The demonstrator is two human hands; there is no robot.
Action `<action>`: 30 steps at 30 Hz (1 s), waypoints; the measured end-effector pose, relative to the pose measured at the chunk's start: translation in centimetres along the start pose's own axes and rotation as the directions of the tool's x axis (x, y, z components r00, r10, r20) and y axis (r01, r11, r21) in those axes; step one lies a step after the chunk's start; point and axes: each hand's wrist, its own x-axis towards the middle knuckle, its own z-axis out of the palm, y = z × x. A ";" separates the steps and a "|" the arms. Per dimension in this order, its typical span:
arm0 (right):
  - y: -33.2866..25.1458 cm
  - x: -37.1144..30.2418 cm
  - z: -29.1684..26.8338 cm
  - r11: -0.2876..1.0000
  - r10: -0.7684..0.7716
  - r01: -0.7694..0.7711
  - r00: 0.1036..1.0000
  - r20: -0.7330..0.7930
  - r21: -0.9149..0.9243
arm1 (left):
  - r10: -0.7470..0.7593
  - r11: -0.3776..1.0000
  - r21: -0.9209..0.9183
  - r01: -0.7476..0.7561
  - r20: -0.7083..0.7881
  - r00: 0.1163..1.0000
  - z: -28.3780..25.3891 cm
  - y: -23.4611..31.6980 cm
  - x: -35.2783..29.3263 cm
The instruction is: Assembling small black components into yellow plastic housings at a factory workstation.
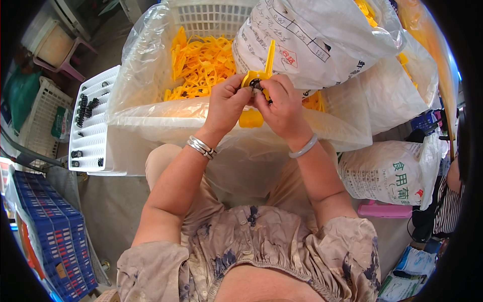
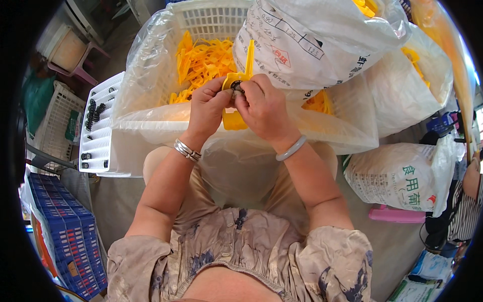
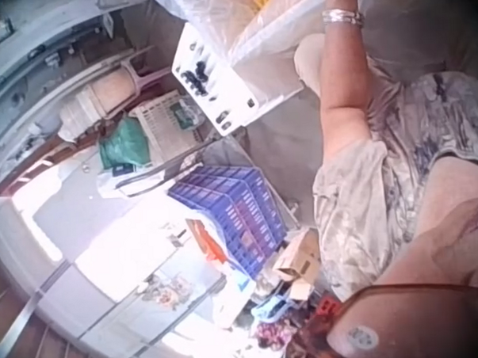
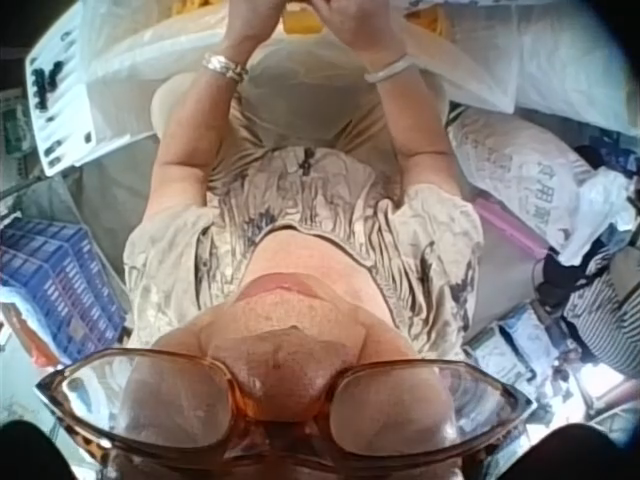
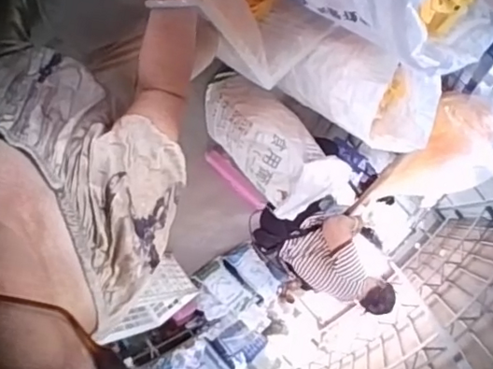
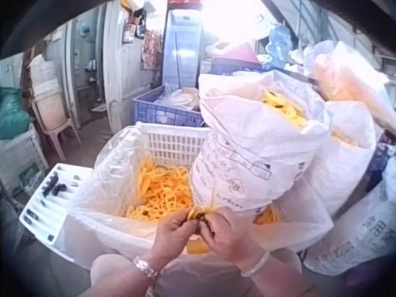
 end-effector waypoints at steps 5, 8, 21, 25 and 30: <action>0.4 0.7 -0.8 0.997 0.067 -0.063 0.995 -0.075 0.052 | -0.121 0.962 -0.246 0.122 0.018 0.992 -0.9 0.5 0.6; 1.1 1.4 -2.1 0.821 0.486 -0.468 0.873 0.029 0.327 | -0.140 0.921 -0.358 0.152 0.061 0.988 -0.9 1.0 0.8; 1.1 0.8 -0.6 0.710 0.527 -0.588 0.808 0.262 0.387 | -0.081 0.997 -0.011 0.081 0.064 0.995 -0.4 0.5 0.9; 0.3 1.2 -0.8 0.621 0.614 -0.676 0.734 0.288 0.397 | -0.077 0.995 0.069 0.075 0.033 0.996 -0.2 1.1 0.6; 0.2 0.1 -0.3 0.590 0.608 -0.684 0.726 0.321 0.430 | -0.084 0.989 0.123 0.083 0.004 0.996 -0.4 1.8 -0.3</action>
